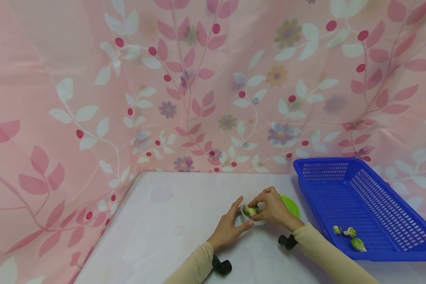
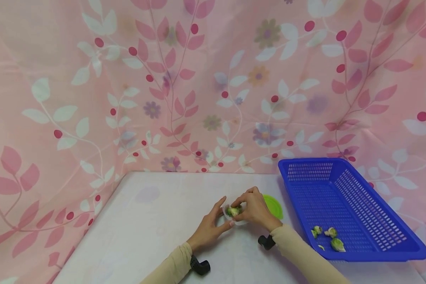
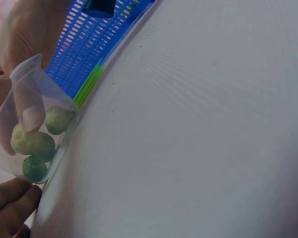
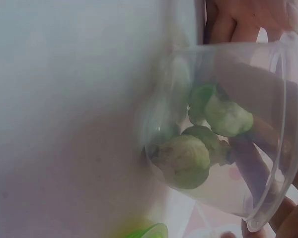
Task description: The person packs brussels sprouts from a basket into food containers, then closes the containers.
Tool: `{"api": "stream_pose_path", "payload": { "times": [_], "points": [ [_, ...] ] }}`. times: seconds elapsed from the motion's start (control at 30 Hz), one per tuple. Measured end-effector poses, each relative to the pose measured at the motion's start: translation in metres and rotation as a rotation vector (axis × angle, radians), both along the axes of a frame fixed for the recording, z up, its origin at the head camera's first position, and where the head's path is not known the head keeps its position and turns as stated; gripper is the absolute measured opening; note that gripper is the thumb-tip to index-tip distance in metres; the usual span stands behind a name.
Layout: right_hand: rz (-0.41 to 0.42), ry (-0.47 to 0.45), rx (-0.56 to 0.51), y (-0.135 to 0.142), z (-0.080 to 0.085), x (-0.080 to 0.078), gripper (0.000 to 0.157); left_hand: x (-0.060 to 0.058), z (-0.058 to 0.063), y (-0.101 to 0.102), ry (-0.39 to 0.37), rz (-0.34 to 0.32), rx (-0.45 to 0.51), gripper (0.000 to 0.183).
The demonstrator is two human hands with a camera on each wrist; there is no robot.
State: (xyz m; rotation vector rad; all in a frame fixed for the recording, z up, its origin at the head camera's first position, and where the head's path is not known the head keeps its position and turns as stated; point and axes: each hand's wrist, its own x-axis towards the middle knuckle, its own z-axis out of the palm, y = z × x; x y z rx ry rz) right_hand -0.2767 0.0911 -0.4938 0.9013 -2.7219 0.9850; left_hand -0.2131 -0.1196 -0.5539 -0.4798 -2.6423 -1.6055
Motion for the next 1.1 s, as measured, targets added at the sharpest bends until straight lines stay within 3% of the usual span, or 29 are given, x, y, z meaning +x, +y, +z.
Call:
{"api": "stream_pose_path", "payload": {
  "times": [0.5, 0.67, 0.87, 1.1],
  "points": [
    [0.062, -0.008, 0.06, 0.0033, 0.0062, -0.0032, 0.019, -0.002, 0.0008, 0.0003, -0.002, 0.0, -0.004, 0.088],
    [0.098, 0.066, 0.103, 0.0036, 0.0081, -0.0022, 0.015, -0.0012, -0.0015, 0.0014, -0.007, -0.003, -0.003, 0.088],
    [0.055, 0.165, 0.172, -0.0024, 0.0055, 0.0008, 0.018, 0.0005, -0.0029, 0.0025, -0.007, -0.002, -0.006, 0.087],
    [0.105, 0.189, 0.143, -0.0026, 0.0074, 0.0026, 0.012, 0.0005, -0.0023, 0.0002, 0.01, -0.003, -0.018, 0.088]
  ]
}}
